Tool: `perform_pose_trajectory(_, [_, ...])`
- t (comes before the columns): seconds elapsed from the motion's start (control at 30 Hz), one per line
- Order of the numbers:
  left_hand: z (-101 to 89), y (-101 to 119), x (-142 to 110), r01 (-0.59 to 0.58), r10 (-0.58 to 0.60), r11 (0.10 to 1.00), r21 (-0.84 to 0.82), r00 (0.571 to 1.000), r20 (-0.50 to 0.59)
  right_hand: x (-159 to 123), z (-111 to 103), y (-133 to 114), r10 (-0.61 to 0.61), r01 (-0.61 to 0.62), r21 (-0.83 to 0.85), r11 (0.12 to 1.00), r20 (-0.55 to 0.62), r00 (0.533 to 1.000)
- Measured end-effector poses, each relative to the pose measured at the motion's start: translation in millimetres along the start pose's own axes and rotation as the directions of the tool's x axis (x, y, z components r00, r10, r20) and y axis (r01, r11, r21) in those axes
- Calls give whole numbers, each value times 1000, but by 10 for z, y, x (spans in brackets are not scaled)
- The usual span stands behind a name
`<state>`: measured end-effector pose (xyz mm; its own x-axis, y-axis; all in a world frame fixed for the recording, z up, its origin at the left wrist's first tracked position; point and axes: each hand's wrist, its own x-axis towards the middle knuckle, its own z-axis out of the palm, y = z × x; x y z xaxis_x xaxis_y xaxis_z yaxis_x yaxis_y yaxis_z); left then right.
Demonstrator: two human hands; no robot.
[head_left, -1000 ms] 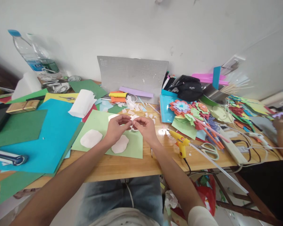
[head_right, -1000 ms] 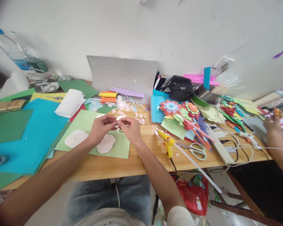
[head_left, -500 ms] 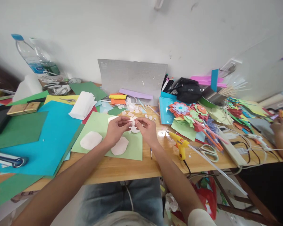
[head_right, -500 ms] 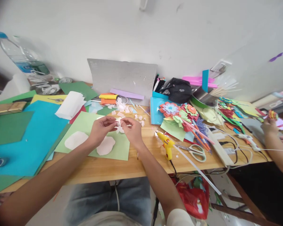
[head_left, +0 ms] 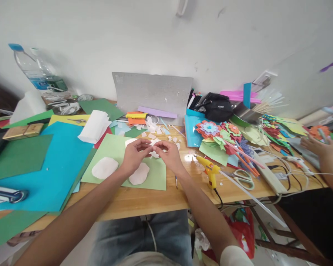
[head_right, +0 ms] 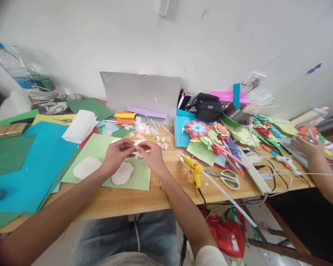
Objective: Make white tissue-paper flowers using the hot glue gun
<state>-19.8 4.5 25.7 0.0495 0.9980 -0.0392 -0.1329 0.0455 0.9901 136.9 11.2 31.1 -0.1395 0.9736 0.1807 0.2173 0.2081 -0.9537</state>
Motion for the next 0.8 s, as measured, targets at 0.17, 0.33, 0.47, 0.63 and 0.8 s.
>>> perform_pose_trajectory(0.17, [19,5,-16,9,-9,1000,-2,1000,-2,33,-17,47,-32,31,-73,997,-23,999])
perform_pose_trajectory(0.33, [-119,75,99,-79,85,994,71,993,-81,259,-371,140,-22,-22,-162,987,-265,964])
perform_pose_trajectory(0.47, [-330,175,250,-175,233,931,321,960,-153,510,-730,126,-56,-128,-448,885,-375,925])
perform_pose_trajectory(0.63, [-538,229,474,-211,338,681,701,940,-45,793,-763,181,88,-315,-676,666,-349,933])
perform_pose_trajectory(0.8, [-568,191,774,-244,249,334,910,954,165,981,-628,366,167,-353,-764,540,-314,935])
